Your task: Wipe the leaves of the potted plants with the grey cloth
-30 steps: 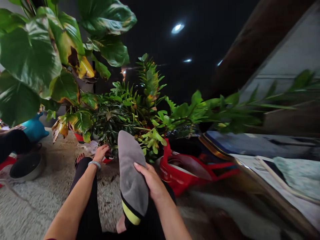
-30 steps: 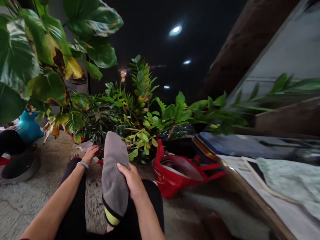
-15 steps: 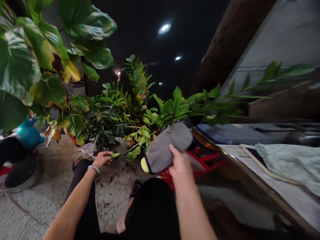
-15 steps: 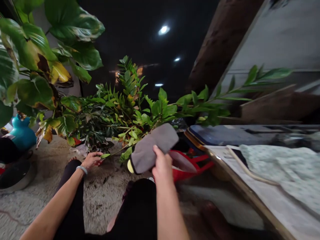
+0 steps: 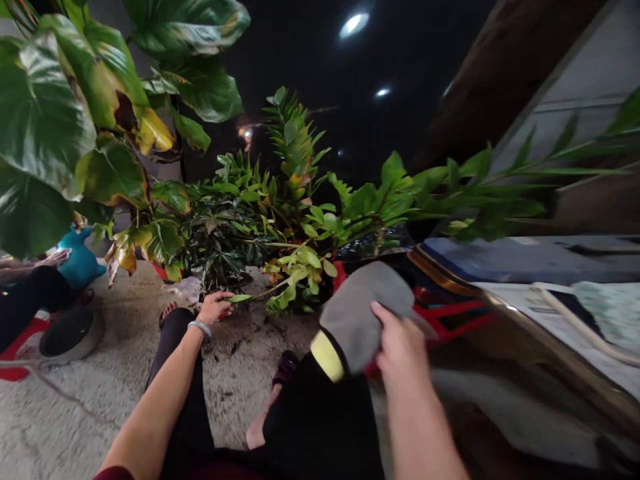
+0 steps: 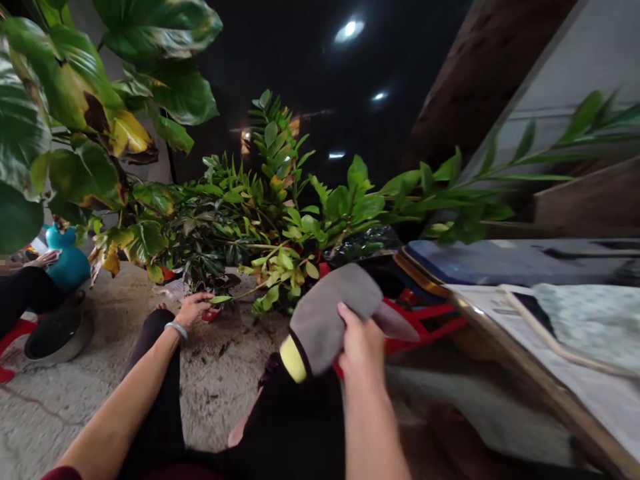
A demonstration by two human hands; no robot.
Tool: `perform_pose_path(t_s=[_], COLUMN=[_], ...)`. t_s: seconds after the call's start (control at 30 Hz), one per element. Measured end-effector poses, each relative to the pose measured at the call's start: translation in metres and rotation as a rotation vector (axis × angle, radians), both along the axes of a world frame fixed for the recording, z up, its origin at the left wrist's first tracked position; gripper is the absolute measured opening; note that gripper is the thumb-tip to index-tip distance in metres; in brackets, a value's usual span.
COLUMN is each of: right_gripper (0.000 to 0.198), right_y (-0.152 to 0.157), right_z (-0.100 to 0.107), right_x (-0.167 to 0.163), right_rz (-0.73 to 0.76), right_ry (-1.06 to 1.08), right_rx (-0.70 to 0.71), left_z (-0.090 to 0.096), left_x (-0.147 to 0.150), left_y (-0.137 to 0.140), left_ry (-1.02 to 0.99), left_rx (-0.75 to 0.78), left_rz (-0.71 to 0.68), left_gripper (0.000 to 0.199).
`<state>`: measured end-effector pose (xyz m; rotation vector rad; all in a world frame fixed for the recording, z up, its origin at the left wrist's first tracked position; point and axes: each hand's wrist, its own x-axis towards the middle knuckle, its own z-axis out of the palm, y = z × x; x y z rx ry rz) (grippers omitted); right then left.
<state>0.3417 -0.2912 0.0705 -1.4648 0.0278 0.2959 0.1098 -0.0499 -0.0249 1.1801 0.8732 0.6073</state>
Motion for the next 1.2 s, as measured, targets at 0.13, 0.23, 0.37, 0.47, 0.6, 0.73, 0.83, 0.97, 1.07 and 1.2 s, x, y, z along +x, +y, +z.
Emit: perform_pose_path(t_s=[0.13,0.23,0.37,0.47,0.6,0.73,0.83,0.97,1.07,1.2], right_gripper=[0.027,0.024,0.029,0.036,0.041,0.036,0.035,0.042,0.049,0.049], right_y=[0.059,0.047,-0.011,-0.018,0.034,0.062,0.029,-0.010,0.009,0.055], right_z=[-0.018,-0.042,-0.050,-0.030,-0.011,-0.028,-0.032,0.000,0.017,-0.006], right_x=[-0.032,-0.084,-0.077,-0.030,-0.016,-0.088,-0.135,-0.123,-0.093,-0.096], right_rz=[0.219,0.492,0.593,0.186,0.012,0.365,0.834,0.970,0.731,0.645], right_ry=[0.087,0.119,0.166,0.225,0.152,0.116,0.019,-0.035,-0.127,-0.223], right_rx=[-0.080,-0.102,-0.116,-0.064,0.017,-0.051,-0.121,-0.182,-0.210,-0.209], left_z=[-0.005,-0.011,-0.017,-0.016,-0.010,-0.006,-0.004,-0.001,0.000,-0.001], left_x=[0.001,0.002,0.003,0.002,-0.002,-0.005,-0.008,-0.011,-0.011,-0.014], left_y=[-0.004,-0.004,0.000,0.000,-0.005,-0.007,-0.004,-0.002,-0.003,0.000], left_ry=[0.053,0.116,0.131,0.139,0.140,0.146,0.150,0.123,0.085,0.041], left_rx=[0.037,0.075,0.084,0.073,0.050,0.043,0.042,0.057,0.055,0.097], left_rz=[0.061,0.103,0.120,0.090,0.064,0.088,0.131,0.093,0.071,0.269], left_gripper=[0.029,0.029,0.029,0.030,0.036,0.028,0.023,0.022,0.021,0.023])
